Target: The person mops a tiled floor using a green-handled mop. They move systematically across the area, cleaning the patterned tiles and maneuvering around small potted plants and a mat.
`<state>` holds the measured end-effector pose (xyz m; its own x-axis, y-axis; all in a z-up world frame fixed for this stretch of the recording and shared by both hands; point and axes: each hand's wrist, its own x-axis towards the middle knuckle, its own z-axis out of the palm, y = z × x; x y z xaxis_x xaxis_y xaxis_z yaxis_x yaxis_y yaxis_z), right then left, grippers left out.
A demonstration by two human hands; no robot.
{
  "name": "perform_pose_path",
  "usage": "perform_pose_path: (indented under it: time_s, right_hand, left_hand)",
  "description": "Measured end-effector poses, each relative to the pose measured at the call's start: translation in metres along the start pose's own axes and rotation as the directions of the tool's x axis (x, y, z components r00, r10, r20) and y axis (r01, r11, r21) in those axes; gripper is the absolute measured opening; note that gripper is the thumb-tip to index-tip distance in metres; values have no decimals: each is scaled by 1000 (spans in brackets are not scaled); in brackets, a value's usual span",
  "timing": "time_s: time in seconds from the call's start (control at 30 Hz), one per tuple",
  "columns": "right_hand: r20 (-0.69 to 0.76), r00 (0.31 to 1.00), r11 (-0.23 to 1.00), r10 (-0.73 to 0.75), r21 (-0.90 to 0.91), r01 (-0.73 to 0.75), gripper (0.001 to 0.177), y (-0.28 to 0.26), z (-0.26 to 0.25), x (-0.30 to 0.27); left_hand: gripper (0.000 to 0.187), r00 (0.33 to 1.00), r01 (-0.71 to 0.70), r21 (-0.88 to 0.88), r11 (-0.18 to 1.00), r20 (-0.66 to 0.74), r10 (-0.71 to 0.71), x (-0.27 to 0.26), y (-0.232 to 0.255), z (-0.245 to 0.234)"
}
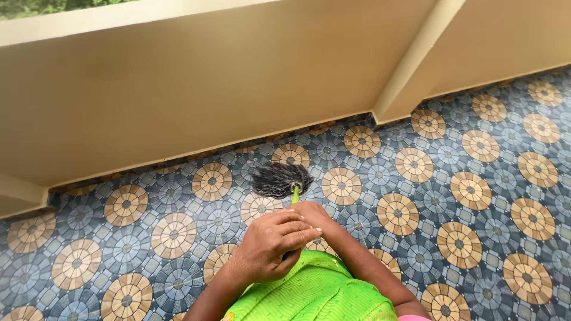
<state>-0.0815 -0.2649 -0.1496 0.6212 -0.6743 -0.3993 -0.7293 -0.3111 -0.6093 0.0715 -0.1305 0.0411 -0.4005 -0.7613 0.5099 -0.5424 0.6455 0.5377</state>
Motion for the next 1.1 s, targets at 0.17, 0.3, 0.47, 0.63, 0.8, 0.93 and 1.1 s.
perform_pose_path:
  time_s: [0.17, 0.3, 0.47, 0.63, 0.8, 0.93, 1.1]
  right_hand:
    - [-276, 959, 990, 60, -106, -93, 24, 83, 6, -30]
    - [-399, 878, 954, 265, -21, -298, 22, 128, 17, -55]
    - [-503, 744, 886, 440, 105, -452, 22, 161, 50, -97]
    - [-480, 655, 794, 584, 169, -584, 23, 165, 85, -133]
    - [-446, 614, 747, 651, 230, -624, 28, 145, 107, -155]
    - [-370, 587, 688, 720, 276, -671, 34, 98, 107, -166]
    - [-405, 635, 739, 658, 186, -647, 34, 77, 98, -162]
  left_hand:
    - [29, 985, -39, -99, 994, 161, 55, 21, -29, 37]
    - [29, 945, 10, -168, 986, 323, 46, 32, -56, 65]
    - [32, 870, 21, -369, 929, 465, 165, 38, -78, 96]
    - [30, 742, 288, -412, 864, 667, 71, 39, -88, 112]
    - [32, 814, 207, -578, 790, 549, 189, 40, -98, 126]
    - [30, 826, 198, -642, 741, 516, 226, 45, -99, 122]
    - [31, 837, 183, -641, 746, 500, 224, 47, -90, 96]
